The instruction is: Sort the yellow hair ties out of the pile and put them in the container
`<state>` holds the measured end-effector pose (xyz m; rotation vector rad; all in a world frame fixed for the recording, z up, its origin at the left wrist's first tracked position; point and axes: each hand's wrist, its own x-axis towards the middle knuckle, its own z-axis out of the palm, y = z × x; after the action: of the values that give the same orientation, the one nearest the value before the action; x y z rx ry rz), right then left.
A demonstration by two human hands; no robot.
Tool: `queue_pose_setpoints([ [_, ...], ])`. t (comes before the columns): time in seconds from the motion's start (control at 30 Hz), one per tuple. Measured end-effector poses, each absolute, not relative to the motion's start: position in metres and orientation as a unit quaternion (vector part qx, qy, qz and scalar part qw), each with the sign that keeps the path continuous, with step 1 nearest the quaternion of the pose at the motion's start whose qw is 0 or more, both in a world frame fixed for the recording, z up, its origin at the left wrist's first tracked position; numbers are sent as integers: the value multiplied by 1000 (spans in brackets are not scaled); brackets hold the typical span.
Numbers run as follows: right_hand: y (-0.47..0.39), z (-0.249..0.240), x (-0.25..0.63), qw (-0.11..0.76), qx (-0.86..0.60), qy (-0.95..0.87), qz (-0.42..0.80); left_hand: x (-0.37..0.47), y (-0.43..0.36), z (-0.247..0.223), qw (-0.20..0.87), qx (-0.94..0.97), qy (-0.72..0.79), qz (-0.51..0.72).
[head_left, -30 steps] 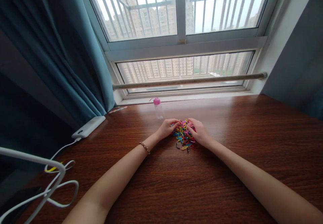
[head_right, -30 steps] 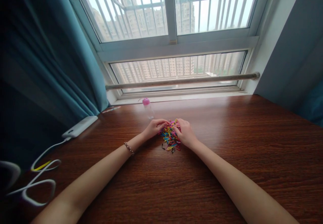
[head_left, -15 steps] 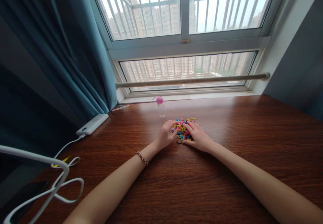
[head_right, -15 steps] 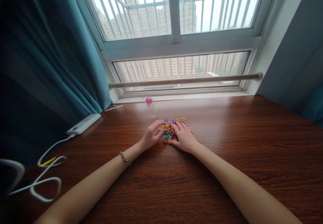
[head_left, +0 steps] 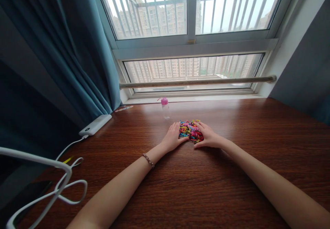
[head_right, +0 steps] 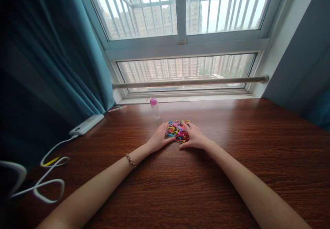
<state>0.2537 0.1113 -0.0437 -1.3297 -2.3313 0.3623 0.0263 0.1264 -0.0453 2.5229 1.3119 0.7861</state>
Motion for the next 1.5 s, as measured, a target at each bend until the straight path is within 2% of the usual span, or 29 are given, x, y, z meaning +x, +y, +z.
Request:
queue_pose_setpoints([
  [0.17,114,-46,250,315,-461,-819,136,24,128,-44,141,837,437,299],
  [0.3,119,-49,253,336,-492,-795,110,23,131,-45,187,827,419,325],
  [0.5,116,-47,253,246,-456,-851,89,22,133,-43,258,804,404,352],
  [0.73,96,-34,234,183,-411,-892,52,21,143,-50,336,739,403,422],
  [0.87,92,-29,229,181,-383,-905,31,21,143,-49,328,735,418,421],
  [1.3,100,-36,233,296,-505,-811,3,20,135,-36,221,761,470,389],
  [1.5,105,-39,236,332,-506,-790,91,20,135,-37,208,757,475,396],
])
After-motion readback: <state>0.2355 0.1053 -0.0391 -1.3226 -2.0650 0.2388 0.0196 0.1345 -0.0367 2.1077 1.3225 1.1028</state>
